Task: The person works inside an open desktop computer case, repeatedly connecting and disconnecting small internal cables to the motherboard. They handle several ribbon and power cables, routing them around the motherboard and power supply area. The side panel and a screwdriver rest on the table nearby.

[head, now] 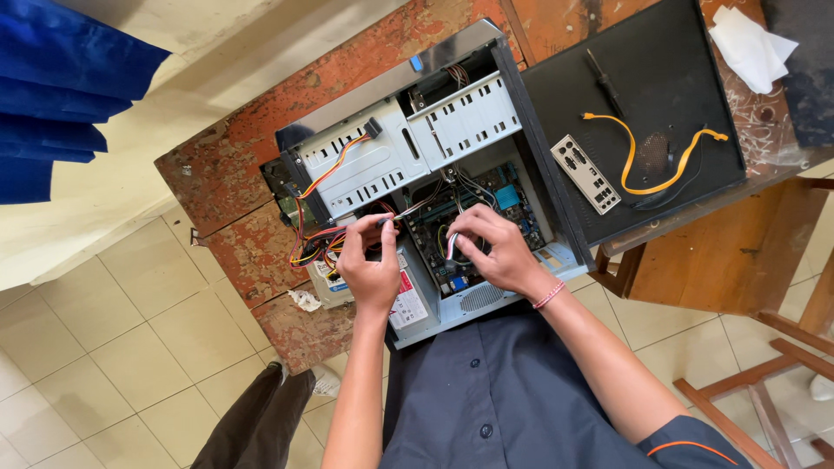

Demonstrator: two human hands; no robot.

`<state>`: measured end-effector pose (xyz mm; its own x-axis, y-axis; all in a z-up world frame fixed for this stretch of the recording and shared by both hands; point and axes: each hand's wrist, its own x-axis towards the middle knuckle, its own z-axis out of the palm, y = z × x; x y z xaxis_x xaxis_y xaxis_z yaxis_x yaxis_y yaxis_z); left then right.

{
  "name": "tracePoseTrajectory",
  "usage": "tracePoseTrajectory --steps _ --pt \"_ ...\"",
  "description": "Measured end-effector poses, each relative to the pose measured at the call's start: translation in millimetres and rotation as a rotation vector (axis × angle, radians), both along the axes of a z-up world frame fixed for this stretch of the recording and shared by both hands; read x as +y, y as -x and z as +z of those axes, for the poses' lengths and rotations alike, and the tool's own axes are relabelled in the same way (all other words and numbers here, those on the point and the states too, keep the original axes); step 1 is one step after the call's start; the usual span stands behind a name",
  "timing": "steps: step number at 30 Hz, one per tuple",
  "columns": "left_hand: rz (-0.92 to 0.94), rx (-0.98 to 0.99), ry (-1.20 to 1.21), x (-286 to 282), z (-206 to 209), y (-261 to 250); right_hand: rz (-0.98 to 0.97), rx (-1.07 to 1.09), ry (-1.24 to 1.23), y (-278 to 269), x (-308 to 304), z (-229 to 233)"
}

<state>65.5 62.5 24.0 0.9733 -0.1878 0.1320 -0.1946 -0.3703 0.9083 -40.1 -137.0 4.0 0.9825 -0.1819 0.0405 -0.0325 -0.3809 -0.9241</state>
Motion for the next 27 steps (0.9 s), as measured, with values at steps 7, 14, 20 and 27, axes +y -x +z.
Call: tracePoseTrajectory --steps 7,14,20,27 --pt "-0.315 -0.197 -0.262 -12 26 14 -0.090 -0.021 -0.188 8 -11 15" --pt "-0.438 -0.108 0.038 -48 32 35 -0.095 -0.036 -0.209 10 -15 16" --pt "-0.397 -0.086 0.140 -57 28 38 -0.084 -0.047 -0.185 13 -18 7" --pt "-0.373 -0.094 0.146 -54 28 37 -0.068 -0.046 -0.192 13 -15 9"
